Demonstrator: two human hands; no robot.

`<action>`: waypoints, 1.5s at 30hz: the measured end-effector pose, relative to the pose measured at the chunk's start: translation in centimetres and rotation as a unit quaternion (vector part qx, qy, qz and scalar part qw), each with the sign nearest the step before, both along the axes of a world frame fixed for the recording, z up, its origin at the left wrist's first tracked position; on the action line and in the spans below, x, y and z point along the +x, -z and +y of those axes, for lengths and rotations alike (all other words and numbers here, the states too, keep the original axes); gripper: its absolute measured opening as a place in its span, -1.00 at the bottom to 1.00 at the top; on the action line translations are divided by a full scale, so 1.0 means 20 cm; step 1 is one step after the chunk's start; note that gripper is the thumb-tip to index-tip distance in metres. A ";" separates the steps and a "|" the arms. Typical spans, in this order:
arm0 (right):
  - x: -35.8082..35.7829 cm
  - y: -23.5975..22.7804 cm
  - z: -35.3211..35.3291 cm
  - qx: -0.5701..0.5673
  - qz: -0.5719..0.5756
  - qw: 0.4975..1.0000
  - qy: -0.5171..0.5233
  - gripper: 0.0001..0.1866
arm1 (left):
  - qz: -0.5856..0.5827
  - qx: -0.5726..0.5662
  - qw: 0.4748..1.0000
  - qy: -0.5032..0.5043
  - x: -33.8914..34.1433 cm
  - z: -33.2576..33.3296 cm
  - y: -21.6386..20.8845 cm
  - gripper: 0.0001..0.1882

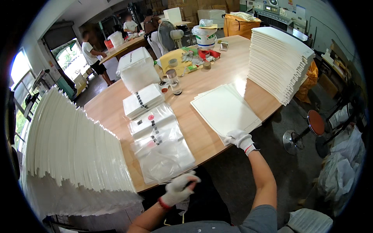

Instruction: The person repeatedly picks up stacks of white rectangular items and places them into clear plastic bags on a table. The items are handled one at a time and stacked into a growing pile of packaged units. Other people are visible in the background working at separate tables.

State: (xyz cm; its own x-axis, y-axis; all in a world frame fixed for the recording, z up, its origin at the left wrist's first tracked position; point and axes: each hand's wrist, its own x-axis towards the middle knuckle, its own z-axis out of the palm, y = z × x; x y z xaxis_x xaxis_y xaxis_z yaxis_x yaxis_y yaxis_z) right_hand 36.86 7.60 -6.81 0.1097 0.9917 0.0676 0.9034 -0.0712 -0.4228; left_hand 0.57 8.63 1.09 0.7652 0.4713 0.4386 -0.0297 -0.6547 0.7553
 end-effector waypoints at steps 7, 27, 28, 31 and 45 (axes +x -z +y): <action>-0.59 -0.08 -0.33 0.143 -0.153 0.971 -0.112 -0.82 | -0.116 -0.838 0.530 0.062 0.34 0.06 0.54 -0.48; -1.08 -0.19 -0.60 0.236 0.460 0.854 0.051 -0.67 | 0.057 0.302 0.894 -0.325 -0.28 -0.01 -0.22 -0.36; -1.05 -0.26 -0.64 0.212 0.434 0.874 0.052 -0.72 | 0.118 0.273 0.880 -0.371 -0.29 0.09 -0.28 -0.33; -1.05 -0.36 -0.64 0.211 0.198 0.954 -0.083 -0.78 | 0.079 -0.160 0.939 -0.296 -0.45 0.50 -0.06 -0.41; -1.14 0.10 -0.01 0.097 -0.052 0.985 0.135 -0.57 | 0.165 0.059 0.973 -0.153 -0.26 0.03 0.28 -0.60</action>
